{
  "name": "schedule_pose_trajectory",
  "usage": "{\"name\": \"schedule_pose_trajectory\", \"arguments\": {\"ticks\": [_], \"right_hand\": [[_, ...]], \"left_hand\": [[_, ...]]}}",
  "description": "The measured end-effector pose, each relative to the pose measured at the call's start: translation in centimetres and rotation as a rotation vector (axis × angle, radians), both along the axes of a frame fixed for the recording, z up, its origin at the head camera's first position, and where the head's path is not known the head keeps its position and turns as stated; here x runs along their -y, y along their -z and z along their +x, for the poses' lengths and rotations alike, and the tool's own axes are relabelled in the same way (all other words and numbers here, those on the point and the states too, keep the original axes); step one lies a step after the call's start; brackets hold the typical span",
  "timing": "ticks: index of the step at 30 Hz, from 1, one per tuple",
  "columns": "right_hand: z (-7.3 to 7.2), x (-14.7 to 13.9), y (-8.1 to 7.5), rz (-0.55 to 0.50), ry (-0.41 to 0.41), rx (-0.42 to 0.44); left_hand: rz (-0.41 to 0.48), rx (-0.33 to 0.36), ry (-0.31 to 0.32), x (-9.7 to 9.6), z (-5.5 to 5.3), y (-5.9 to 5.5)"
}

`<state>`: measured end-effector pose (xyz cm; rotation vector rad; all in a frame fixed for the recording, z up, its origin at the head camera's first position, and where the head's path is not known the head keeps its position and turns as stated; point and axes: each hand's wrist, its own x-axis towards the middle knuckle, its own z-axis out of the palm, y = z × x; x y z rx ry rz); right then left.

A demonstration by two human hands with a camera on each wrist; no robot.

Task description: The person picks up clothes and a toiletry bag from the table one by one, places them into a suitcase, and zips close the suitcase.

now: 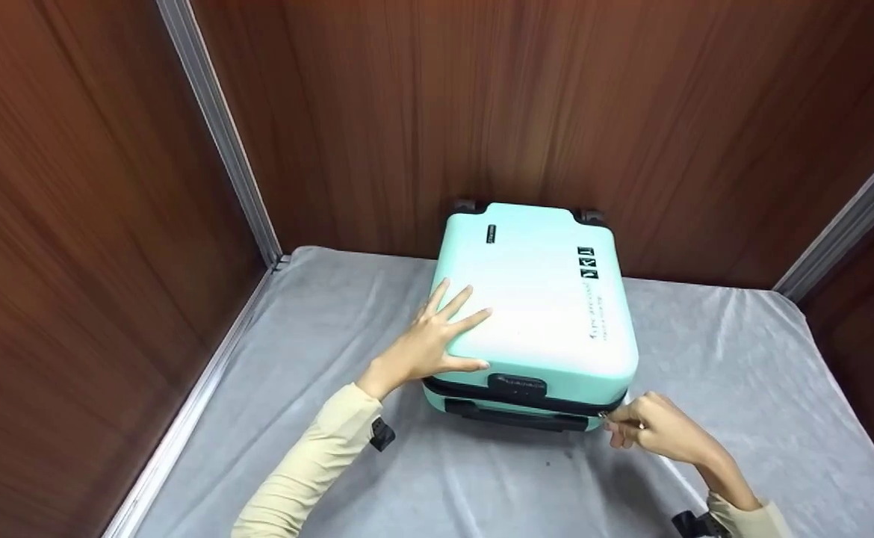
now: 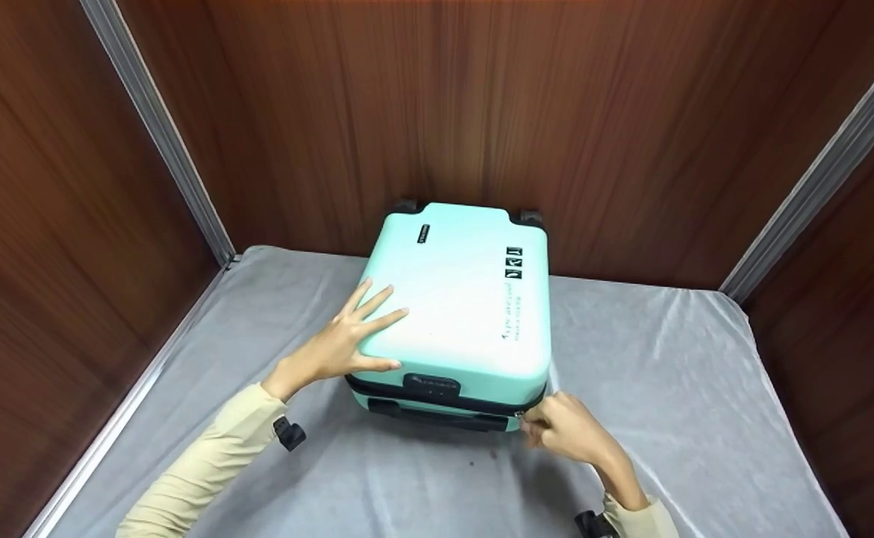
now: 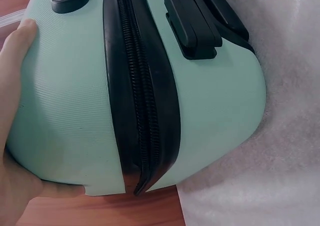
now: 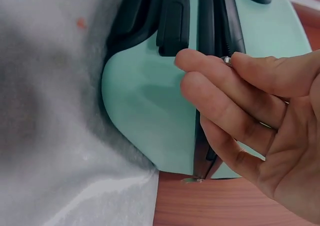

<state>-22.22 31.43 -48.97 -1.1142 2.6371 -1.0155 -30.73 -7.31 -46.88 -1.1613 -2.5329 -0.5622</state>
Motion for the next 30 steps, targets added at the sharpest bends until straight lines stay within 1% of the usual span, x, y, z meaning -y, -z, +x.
{"name": "schedule_pose_trajectory", "arguments": {"ticks": [6,13,16,20,23,27,30], "right_hand": [[0.2,0.5,-0.2,0.012,-0.022,-0.029],[0.3,1.0,-0.5,0.039,-0.005,-0.03],[0.3,1.4,-0.8,0.06,0.015,-0.027],[0.5,1.8,-1.2,0.096,0.084,-0.009],[0.7,2.2,-1.4,0.139,0.137,-0.001],[0.8,2.7,-1.4,0.174,0.221,0.008],[0.8,2.9,-1.2,0.18,0.291,0.007]], "left_hand": [[0.003,0.011,-0.002,0.0,0.1,-0.2],[0.023,0.041,0.0,0.1,0.0,-0.4],[0.03,0.048,0.002,0.1,0.0,-0.4],[0.042,0.032,0.004,0.1,-0.1,-0.4],[0.061,0.039,0.012,0.1,-0.1,-0.3],[0.072,0.05,0.012,0.1,0.0,-0.1],[0.067,0.037,-0.001,0.0,0.0,0.0]]}}
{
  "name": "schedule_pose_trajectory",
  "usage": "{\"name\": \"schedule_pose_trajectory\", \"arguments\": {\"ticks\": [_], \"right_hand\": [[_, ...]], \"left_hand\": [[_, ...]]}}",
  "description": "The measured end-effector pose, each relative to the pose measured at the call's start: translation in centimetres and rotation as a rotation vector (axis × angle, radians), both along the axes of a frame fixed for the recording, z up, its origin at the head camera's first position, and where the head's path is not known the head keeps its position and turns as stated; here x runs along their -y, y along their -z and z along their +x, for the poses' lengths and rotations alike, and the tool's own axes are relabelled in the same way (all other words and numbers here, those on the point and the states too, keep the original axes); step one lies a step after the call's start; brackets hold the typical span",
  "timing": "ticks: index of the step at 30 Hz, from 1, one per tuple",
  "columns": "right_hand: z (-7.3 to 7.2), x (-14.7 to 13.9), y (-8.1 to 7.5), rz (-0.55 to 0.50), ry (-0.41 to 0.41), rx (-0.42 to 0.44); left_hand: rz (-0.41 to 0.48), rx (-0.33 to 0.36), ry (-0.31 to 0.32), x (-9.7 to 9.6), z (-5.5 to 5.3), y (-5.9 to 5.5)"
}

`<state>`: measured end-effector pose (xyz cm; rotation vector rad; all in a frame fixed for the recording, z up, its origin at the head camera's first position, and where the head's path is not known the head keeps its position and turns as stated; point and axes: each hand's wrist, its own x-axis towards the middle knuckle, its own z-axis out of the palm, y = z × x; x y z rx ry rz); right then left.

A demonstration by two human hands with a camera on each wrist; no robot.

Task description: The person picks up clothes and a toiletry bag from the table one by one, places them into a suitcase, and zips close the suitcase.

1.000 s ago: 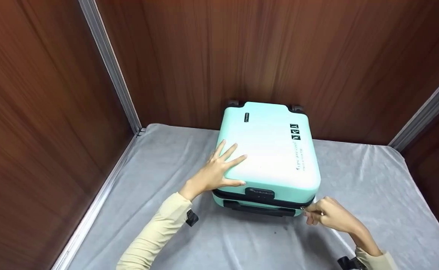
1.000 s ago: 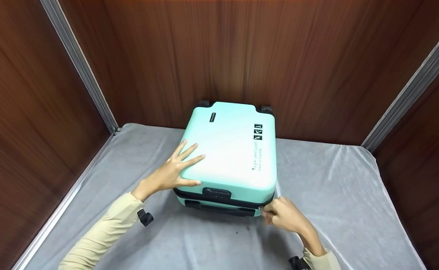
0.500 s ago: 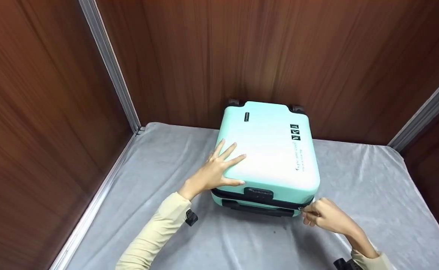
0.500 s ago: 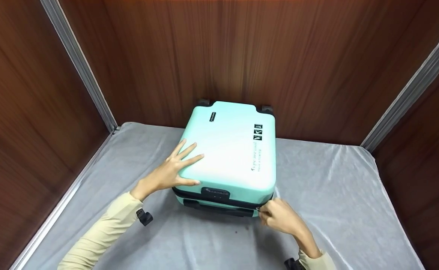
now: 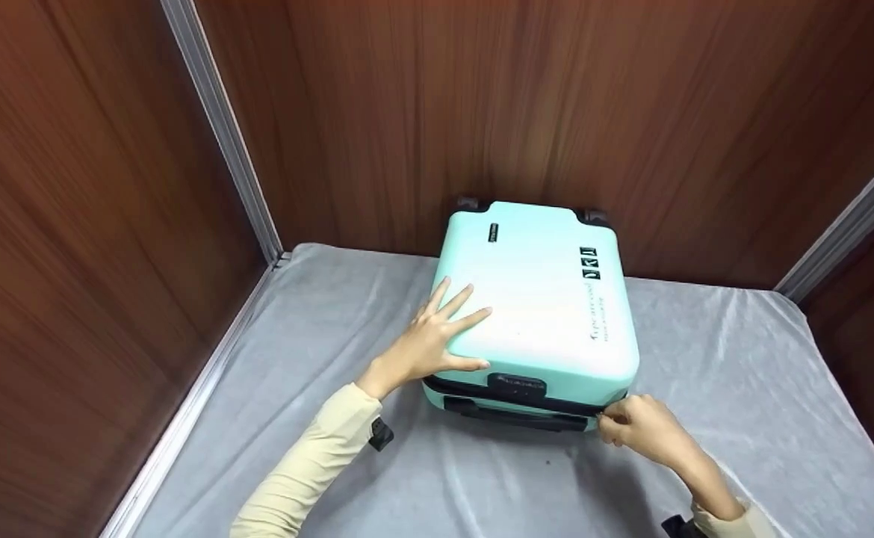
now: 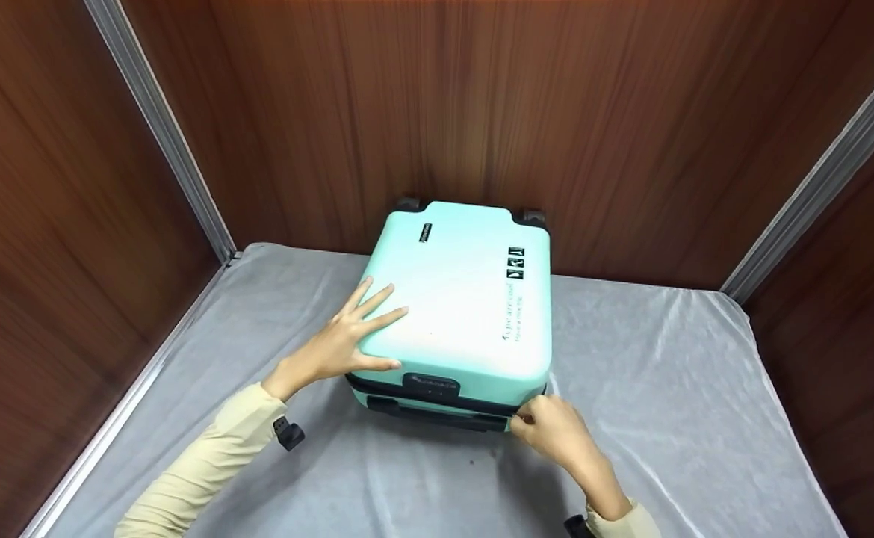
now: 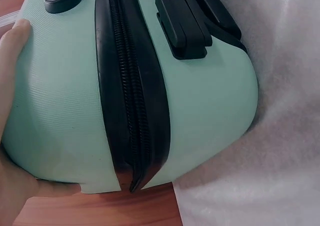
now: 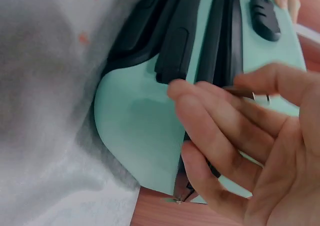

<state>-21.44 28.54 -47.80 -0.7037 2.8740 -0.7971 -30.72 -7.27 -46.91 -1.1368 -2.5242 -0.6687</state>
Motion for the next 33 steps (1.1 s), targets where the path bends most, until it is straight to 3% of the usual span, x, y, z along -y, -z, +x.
{"name": "schedule_pose_trajectory", "arguments": {"ticks": [9,16,23,33], "right_hand": [[0.04,-0.14,0.27,0.028,0.121,-0.021],[0.03,0.2,0.14,0.08,0.137,-0.038],[0.23,0.2,-0.06,0.095,0.087,-0.035],[0.43,0.3,-0.23,0.107,0.036,-0.085]], "left_hand": [[0.007,-0.009,-0.018,-0.68,0.24,0.38],[-0.031,-0.111,-0.046,-0.41,-0.02,0.67],[-0.008,-0.266,0.064,-0.34,0.16,0.82],[0.102,-0.359,0.139,-0.71,0.28,0.73]]}}
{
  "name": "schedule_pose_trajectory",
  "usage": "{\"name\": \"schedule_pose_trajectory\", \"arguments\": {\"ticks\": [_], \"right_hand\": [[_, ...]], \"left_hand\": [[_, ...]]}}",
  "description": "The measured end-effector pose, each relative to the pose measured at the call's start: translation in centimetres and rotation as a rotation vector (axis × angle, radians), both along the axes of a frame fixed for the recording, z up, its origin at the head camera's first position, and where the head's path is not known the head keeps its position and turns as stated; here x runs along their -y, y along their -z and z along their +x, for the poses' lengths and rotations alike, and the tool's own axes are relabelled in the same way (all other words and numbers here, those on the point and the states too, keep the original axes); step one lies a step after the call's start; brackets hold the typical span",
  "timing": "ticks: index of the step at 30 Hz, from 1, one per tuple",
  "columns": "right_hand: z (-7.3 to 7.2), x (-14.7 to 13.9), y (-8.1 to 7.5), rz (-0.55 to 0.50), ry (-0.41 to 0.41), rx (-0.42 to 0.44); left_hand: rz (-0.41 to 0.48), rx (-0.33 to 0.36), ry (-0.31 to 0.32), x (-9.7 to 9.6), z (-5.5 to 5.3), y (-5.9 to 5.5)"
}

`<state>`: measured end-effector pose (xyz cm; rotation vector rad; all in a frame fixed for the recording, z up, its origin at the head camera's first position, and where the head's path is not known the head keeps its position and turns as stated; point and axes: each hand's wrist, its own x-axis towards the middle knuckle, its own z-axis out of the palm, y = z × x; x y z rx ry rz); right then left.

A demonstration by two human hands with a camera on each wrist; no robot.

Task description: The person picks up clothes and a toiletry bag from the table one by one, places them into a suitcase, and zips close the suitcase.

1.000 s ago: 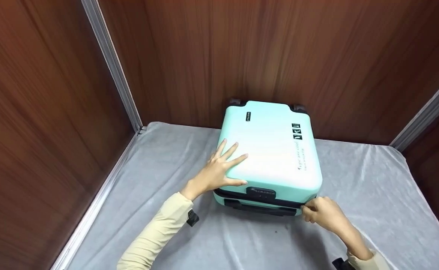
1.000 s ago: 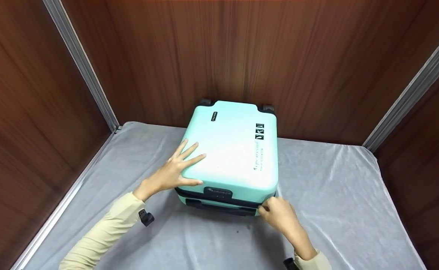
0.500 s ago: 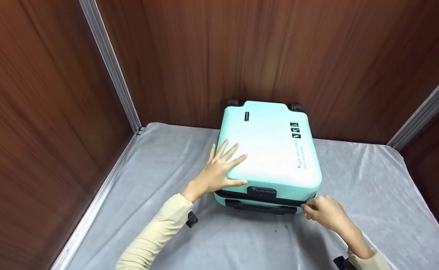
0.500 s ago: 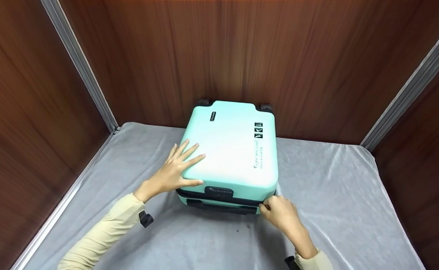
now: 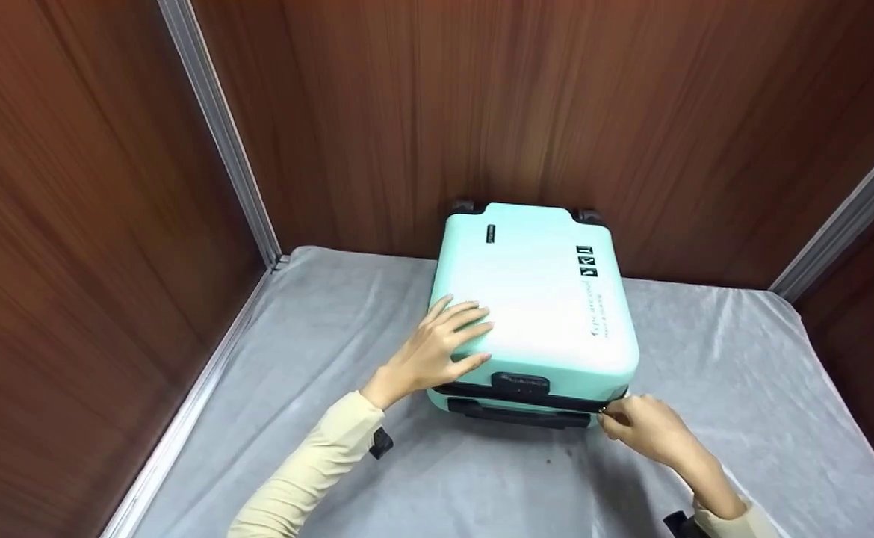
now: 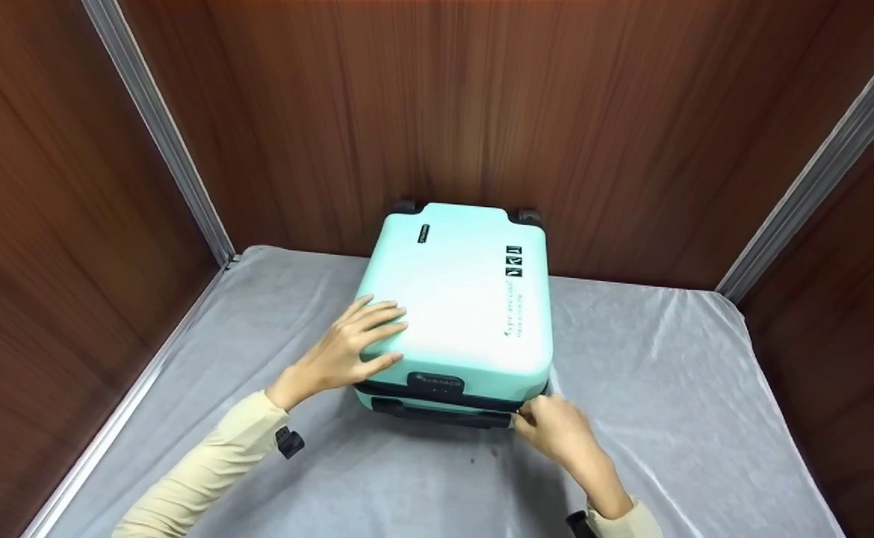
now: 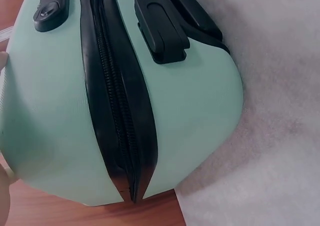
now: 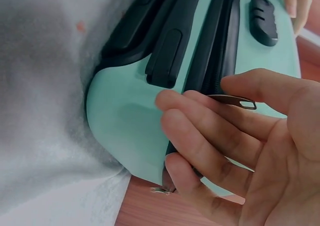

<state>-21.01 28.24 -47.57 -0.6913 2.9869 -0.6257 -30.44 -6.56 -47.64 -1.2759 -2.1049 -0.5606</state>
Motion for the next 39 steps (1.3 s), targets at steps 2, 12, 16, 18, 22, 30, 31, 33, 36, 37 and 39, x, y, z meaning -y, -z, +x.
{"name": "schedule_pose_trajectory", "arguments": {"ticks": [2,12,16,18,22,30,31,33,36,37,39], "right_hand": [[0.0,0.1,-0.1,0.001,-0.004,-0.007],[0.0,0.3,0.0,0.0,0.011,-0.007],[0.0,0.3,-0.1,0.007,0.022,0.0],[0.0,0.3,-0.1,0.011,0.03,0.004],[0.0,0.4,-0.1,0.014,0.046,0.016],[0.0,0.5,-0.2,0.017,0.047,0.023],[0.0,0.5,-0.2,0.017,0.045,0.021],[0.0,0.5,-0.2,0.015,0.035,0.012],[0.0,0.5,-0.2,0.011,0.024,-0.002],[0.0,0.5,-0.2,0.01,0.022,-0.006],[-0.1,0.5,-0.1,0.008,0.017,-0.013]], "left_hand": [[0.019,-0.039,0.008,-0.3,0.1,0.0],[0.039,-0.259,0.045,-2.4,1.6,-0.1],[0.032,-0.287,0.112,-3.4,2.2,0.3],[0.012,-0.286,0.148,-3.9,2.4,0.5],[-0.028,-0.248,0.2,-4.4,2.9,1.1],[-0.089,-0.203,0.222,-5.6,3.5,2.3],[-0.095,-0.202,0.225,-5.9,3.6,2.5],[-0.108,-0.188,0.238,-6.5,3.8,2.9],[-0.134,-0.165,0.26,-7.5,4.2,3.5],[-0.143,-0.158,0.266,-7.8,4.3,3.6],[-0.159,-0.144,0.274,-8.3,4.6,3.9]]}}
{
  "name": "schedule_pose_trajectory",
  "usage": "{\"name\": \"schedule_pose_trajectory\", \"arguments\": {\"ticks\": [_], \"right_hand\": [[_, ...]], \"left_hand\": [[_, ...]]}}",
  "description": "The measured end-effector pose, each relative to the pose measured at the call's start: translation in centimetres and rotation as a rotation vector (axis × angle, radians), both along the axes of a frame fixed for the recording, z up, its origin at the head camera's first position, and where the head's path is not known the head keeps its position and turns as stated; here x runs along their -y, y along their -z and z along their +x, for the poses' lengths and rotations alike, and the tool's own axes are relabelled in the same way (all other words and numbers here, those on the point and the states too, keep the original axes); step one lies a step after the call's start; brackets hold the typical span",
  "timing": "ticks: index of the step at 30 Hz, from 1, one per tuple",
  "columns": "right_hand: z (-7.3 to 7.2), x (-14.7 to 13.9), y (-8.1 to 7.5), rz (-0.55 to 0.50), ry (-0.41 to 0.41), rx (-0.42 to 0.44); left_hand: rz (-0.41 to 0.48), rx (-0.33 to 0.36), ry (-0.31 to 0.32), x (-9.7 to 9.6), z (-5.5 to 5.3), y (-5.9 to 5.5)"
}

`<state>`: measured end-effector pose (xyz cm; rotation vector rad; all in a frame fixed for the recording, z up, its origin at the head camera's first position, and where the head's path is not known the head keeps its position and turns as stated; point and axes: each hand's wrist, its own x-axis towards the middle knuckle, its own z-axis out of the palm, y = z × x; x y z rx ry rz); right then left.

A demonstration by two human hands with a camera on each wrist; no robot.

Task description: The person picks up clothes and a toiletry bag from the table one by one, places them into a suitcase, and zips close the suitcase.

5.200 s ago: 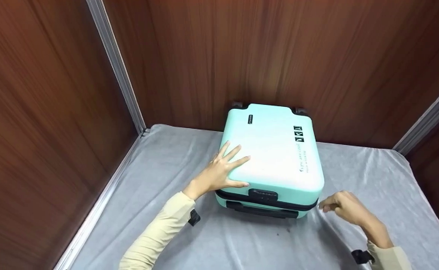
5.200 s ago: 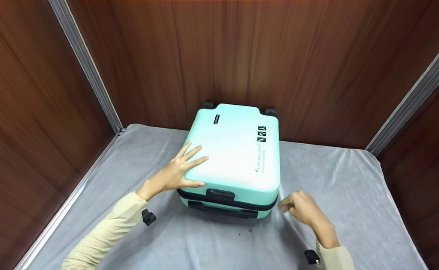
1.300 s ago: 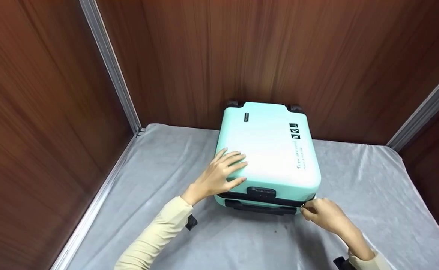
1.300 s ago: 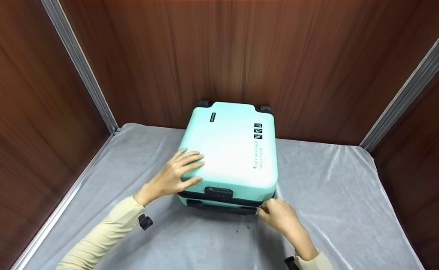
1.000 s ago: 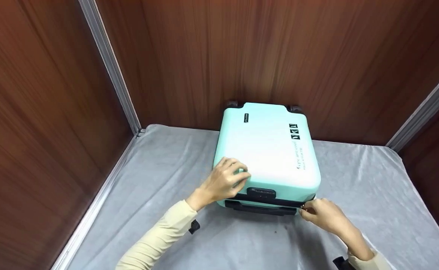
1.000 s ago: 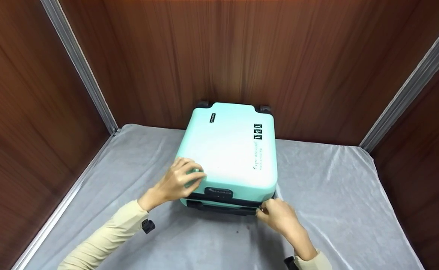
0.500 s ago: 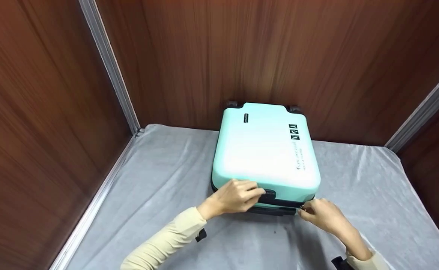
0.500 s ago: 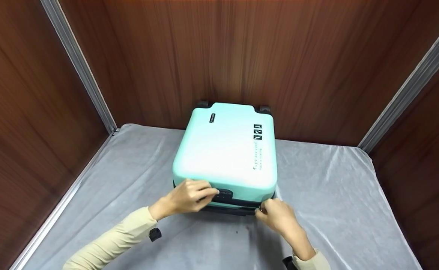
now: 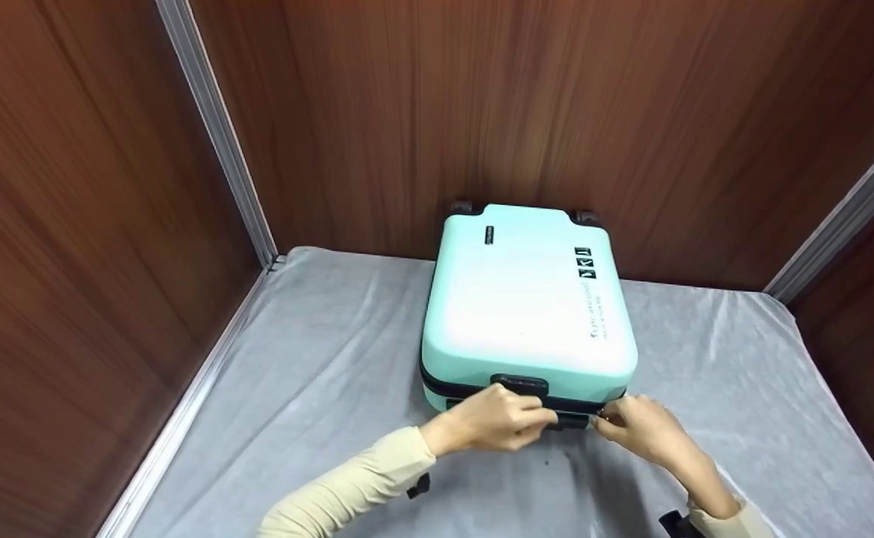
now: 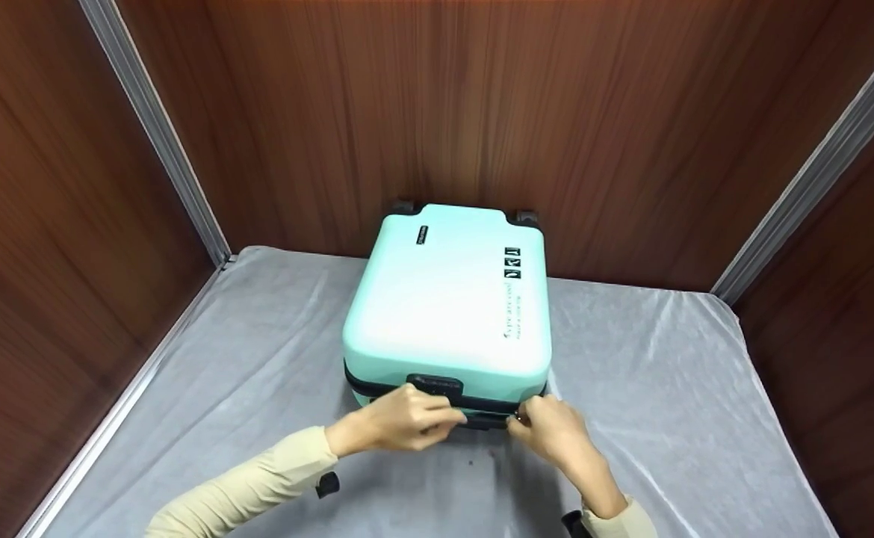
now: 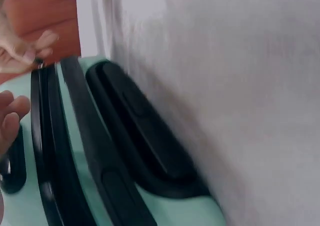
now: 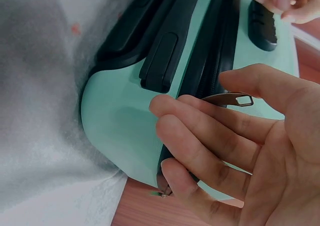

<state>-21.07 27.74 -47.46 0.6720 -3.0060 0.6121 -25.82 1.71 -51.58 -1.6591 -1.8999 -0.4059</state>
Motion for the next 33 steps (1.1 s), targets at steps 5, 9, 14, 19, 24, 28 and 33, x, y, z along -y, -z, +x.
{"name": "schedule_pose_trajectory", "arguments": {"ticks": [5,9,14,19,24,28,33], "right_hand": [[-0.1,0.0,0.2,0.001,-0.008,-0.02],[-0.1,0.1,0.2,0.003,-0.01,-0.005],[0.0,0.1,0.1,0.004,0.007,0.022],[-0.1,0.1,0.0,0.013,0.002,-0.009],[-0.1,0.2,0.2,0.005,0.002,-0.022],[-0.2,0.2,0.1,0.002,0.003,-0.035],[-0.2,0.2,0.3,-0.006,-0.012,-0.054]], "left_hand": [[-0.025,0.04,-0.029,-1.1,0.5,0.6],[-0.036,0.102,-0.065,-2.0,0.6,0.8],[-0.034,0.212,-0.123,-3.4,0.8,0.6],[-0.088,0.32,-0.241,-5.3,1.5,0.0],[-0.105,0.414,-0.29,-6.9,2.0,-0.4],[-0.097,0.461,-0.296,-7.8,2.1,-0.4],[-0.09,0.511,-0.344,-8.4,2.1,-0.5]]}}
